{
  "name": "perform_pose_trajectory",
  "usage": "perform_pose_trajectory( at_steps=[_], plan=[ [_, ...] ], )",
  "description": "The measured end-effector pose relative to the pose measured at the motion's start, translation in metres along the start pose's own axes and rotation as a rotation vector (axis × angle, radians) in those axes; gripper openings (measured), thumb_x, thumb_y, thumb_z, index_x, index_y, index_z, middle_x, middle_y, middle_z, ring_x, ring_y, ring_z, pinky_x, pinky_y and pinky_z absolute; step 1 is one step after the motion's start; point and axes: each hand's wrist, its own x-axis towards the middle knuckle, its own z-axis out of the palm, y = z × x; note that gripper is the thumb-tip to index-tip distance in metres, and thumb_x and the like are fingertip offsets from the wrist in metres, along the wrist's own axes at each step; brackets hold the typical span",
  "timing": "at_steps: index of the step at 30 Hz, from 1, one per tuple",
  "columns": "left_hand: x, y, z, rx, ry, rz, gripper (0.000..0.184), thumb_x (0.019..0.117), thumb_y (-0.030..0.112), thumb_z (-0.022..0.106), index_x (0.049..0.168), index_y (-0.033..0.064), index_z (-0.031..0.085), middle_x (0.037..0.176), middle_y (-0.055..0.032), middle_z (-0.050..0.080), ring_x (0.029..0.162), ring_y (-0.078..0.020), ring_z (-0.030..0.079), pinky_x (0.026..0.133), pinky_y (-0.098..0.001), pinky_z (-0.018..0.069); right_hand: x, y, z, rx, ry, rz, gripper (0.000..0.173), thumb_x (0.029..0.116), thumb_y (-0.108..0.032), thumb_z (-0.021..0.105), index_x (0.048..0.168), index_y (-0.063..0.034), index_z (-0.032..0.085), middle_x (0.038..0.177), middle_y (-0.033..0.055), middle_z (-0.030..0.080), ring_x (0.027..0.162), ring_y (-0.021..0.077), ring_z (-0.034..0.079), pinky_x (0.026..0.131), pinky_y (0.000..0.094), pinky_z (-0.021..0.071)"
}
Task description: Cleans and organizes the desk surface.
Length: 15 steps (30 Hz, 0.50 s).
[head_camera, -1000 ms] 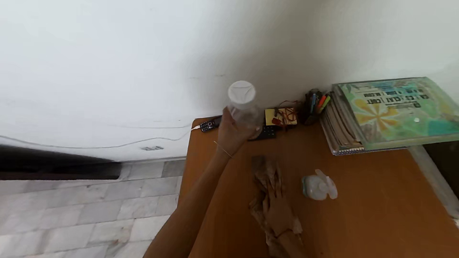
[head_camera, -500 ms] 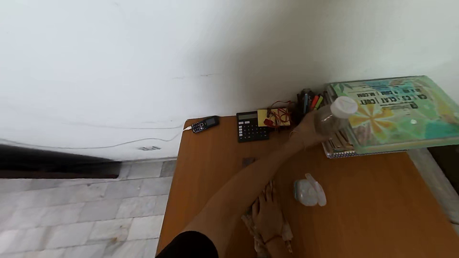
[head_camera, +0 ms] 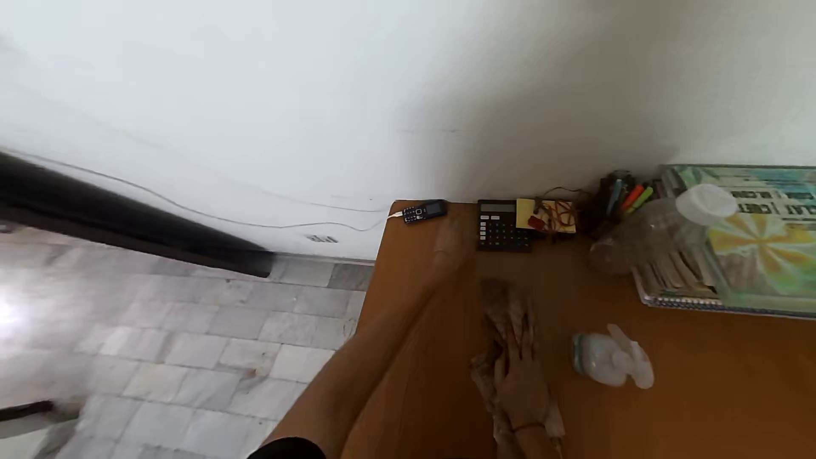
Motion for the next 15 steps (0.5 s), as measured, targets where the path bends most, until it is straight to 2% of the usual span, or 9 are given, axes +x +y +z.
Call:
perform_pose_trajectory(
  at_steps=[3, 6, 8, 9, 12, 15],
  plan=[
    [0.021, -0.057, -0.04, 0.099, 0.034, -0.182, 0.058, 0.0969, 0.017, 0.07, 0.147, -0.0029, 0.047, 0.154, -0.0282, 0.043, 0.144, -0.0447, 0.04, 0.117, -0.0588, 0.0334, 0.0, 0.001, 0.004, -0.016, 0.043, -0.014, 0.051, 0.0939, -0.018, 0.051, 0.141, -0.003, 0.061, 0.151, 0.0303, 0.047, 0.134, 0.0537, 0.051, 0.106, 0.0589, 0.0468],
    [0.042, -0.087, -0.057, 0.195, -0.004, -0.152, 0.061, 0.0948, 0.016, 0.072, 0.149, 0.0014, 0.048, 0.155, -0.0237, 0.044, 0.147, -0.0425, 0.036, 0.119, -0.0603, 0.0279, 0.001, 0.003, 0.003, -0.041, 0.038, -0.02, 0.051, 0.0938, -0.018, 0.051, 0.142, -0.0029, 0.06, 0.15, 0.0313, 0.048, 0.132, 0.0547, 0.052, 0.104, 0.0598, 0.0481],
    [0.058, -0.095, -0.063, 0.248, -0.114, -0.144, 0.063, 0.0958, 0.018, 0.071, 0.152, 0.0036, 0.045, 0.157, -0.0229, 0.041, 0.15, -0.0427, 0.031, 0.121, -0.063, 0.0216, 0.001, 0.0, 0.002, -0.042, 0.028, -0.005, 0.052, 0.0936, -0.018, 0.05, 0.143, -0.0034, 0.059, 0.152, 0.0314, 0.046, 0.133, 0.0549, 0.051, 0.103, 0.0601, 0.0482],
    [0.064, -0.096, -0.064, 0.269, -0.161, -0.149, 0.063, 0.0962, 0.018, 0.071, 0.152, 0.0037, 0.045, 0.156, -0.0238, 0.043, 0.149, -0.0436, 0.033, 0.12, -0.0642, 0.0219, -0.001, -0.003, 0.003, -0.038, 0.032, 0.003, 0.052, 0.0935, -0.017, 0.051, 0.143, -0.0029, 0.059, 0.151, 0.0321, 0.046, 0.132, 0.0557, 0.052, 0.102, 0.0606, 0.0488],
    [0.075, -0.103, -0.062, 0.316, -0.213, -0.134, 0.057, 0.0942, 0.021, 0.072, 0.145, 0.0049, 0.054, 0.148, -0.025, 0.05, 0.139, -0.0447, 0.044, 0.113, -0.0638, 0.033, -0.006, -0.036, 0.001, -0.049, -0.041, 0.041, 0.051, 0.0953, -0.018, 0.053, 0.143, 0.0004, 0.058, 0.149, 0.0353, 0.046, 0.128, 0.0579, 0.053, 0.102, 0.0602, 0.0491],
    [0.069, -0.117, -0.067, 0.259, -0.228, -0.102, 0.065, 0.0901, 0.03, 0.077, 0.145, 0.004, 0.053, 0.15, -0.0233, 0.048, 0.138, -0.0407, 0.048, 0.11, -0.0585, 0.0421, 0.004, -0.093, 0.003, -0.056, -0.264, 0.103, 0.053, 0.1019, -0.023, 0.044, 0.15, -0.0029, 0.051, 0.157, 0.0289, 0.04, 0.144, 0.0478, 0.042, 0.115, 0.05, 0.0394]
  ],
)
